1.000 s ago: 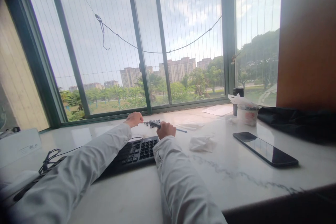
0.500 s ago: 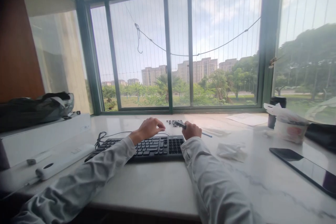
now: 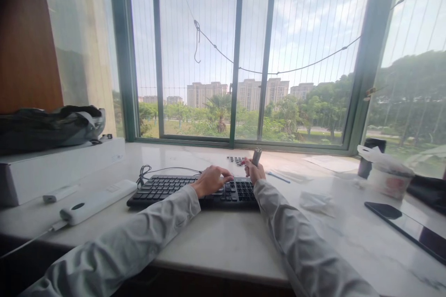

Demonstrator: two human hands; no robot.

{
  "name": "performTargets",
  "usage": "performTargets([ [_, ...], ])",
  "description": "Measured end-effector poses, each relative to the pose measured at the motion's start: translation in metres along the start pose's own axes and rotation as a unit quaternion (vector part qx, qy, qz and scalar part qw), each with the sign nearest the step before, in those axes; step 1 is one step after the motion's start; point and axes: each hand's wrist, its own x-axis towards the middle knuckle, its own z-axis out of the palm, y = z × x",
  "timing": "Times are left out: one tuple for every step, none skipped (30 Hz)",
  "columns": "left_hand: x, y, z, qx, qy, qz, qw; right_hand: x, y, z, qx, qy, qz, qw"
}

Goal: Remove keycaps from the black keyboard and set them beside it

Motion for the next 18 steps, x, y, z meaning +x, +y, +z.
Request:
performTargets([
  [0.000,0.000,0.001,-0.005,0.003,0.004,1.000,-0.002,0.001,0.004,0.037,-0.019,0.010,0.999],
  [0.000,0.000,0.001,-0.010,0.005,0.006,1.000,-0.003,0.001,0.007,0.065,-0.032,0.019,0.997],
  [-0.001,0.000,0.002,-0.016,0.006,0.009,1.000,-0.005,0.000,0.011,0.089,-0.039,0.027,0.995],
  [-0.001,0.001,0.002,-0.023,0.005,0.010,1.000,-0.006,-0.001,0.014,0.111,-0.044,0.033,0.992],
  [-0.001,0.001,0.002,-0.029,0.004,0.010,1.000,-0.008,-0.002,0.017,0.132,-0.049,0.039,0.989],
  [-0.001,0.002,0.001,-0.035,0.002,0.009,0.999,-0.010,-0.003,0.019,0.153,-0.056,0.045,0.986],
  [-0.001,0.002,0.001,-0.041,-0.001,0.009,0.999,-0.011,-0.003,0.022,0.172,-0.062,0.051,0.982],
  [-0.001,0.003,0.001,-0.047,-0.003,0.008,0.999,-0.013,-0.004,0.024,0.188,-0.068,0.058,0.978],
  [-0.001,0.004,0.001,-0.052,-0.006,0.007,0.999,-0.015,-0.004,0.026,0.200,-0.072,0.068,0.975],
  [-0.001,0.004,0.001,-0.056,-0.010,0.006,0.998,-0.017,-0.004,0.028,0.209,-0.075,0.079,0.972],
  [-0.001,0.004,0.001,-0.059,-0.014,0.006,0.998,-0.019,-0.004,0.030,0.216,-0.075,0.091,0.969],
  [0.000,0.004,0.001,-0.059,-0.018,0.006,0.998,-0.021,-0.004,0.031,0.222,-0.075,0.104,0.967],
  [0.000,0.004,0.001,-0.057,-0.022,0.004,0.998,-0.022,-0.004,0.033,0.227,-0.075,0.117,0.964],
  [0.001,0.003,0.001,-0.053,-0.028,0.002,0.998,-0.024,-0.004,0.034,0.234,-0.075,0.129,0.961],
  [0.001,0.003,0.001,-0.048,-0.033,0.001,0.998,-0.024,-0.004,0.034,0.239,-0.074,0.141,0.958],
  [0.001,0.002,0.000,-0.042,-0.039,0.002,0.998,-0.025,-0.004,0.035,0.244,-0.074,0.152,0.955],
  [0.002,0.002,0.000,-0.036,-0.044,0.003,0.998,-0.025,-0.003,0.035,0.246,-0.074,0.161,0.953],
  [0.002,0.001,0.000,-0.031,-0.050,0.005,0.998,-0.025,-0.003,0.035,0.247,-0.072,0.168,0.952],
])
